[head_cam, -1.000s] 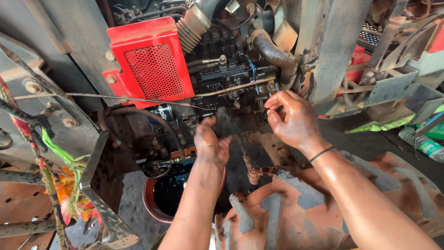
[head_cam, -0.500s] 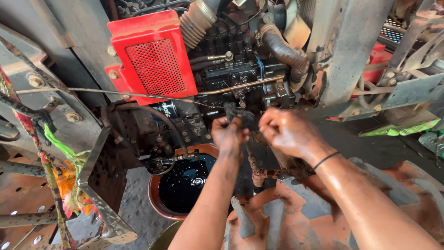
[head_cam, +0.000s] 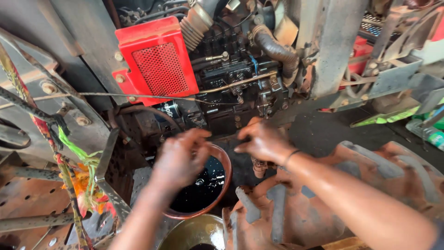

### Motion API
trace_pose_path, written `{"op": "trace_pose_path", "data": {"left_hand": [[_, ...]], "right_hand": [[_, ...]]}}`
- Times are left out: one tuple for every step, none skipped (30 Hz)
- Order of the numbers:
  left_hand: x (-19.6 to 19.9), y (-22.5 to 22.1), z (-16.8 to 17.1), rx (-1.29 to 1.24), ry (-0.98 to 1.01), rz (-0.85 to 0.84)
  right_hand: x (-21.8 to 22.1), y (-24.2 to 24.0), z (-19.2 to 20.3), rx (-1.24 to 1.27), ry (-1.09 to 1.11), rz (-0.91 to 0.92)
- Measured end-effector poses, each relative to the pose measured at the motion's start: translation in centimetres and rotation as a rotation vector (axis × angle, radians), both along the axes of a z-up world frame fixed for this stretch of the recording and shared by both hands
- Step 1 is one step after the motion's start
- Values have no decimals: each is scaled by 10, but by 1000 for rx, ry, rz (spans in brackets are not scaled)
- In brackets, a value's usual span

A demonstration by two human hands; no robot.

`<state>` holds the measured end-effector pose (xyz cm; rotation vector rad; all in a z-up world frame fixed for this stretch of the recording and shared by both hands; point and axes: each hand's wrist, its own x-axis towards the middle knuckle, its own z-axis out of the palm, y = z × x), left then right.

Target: The person uses a wrench to tighten bolts on a small engine while oil drains into a bowl. They then dip a filter into a second bowl of liquid and place it back into the engine.

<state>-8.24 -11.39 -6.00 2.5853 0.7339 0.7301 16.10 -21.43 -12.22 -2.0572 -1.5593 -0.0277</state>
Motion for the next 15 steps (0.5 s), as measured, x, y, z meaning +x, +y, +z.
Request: {"op": "trace_pose_path", "data": {"left_hand": [[-11,1,19,140,24,-38],[-21,2,36,279,48,-76],[-28,2,49,420,72,-106],[-31,2,58,479,115,-98],[-36,4,67,539,163,-86],[-40,6,74,599,212,-74],[-42,9,80,640,182,-78],[-43,11,85,681,153,-82],[-42,15,89,720,122,-96],[-40,20,95,807,70,-82],[-36,26,104,891,15,-72],[-32,33,113,975,-42,-63],[-28,41,123,1019,-89,-69],[-23,49,134,1062,-137,-76],[-16,57,144,1128,-109,-32]], "right_hand": [[-10,11,-1,27,156,-21],[-18,26,-3,54,312,-41],[-26,39,-4,83,466,-53],[-29,51,-3,210,759,-110],[-28,71,3,338,1056,-163],[-32,88,5,467,1352,-217],[-40,105,2,558,1270,-186],[-49,123,-1,648,1186,-157],[-56,140,-5,738,1099,-137],[-61,154,-9,827,1010,-119],[-64,162,-13,913,917,-106],[-64,166,-16,997,822,-95],[-62,162,-19,970,475,-50],[-61,152,-21,919,132,-5],[-56,142,-19,844,-210,40]]}}
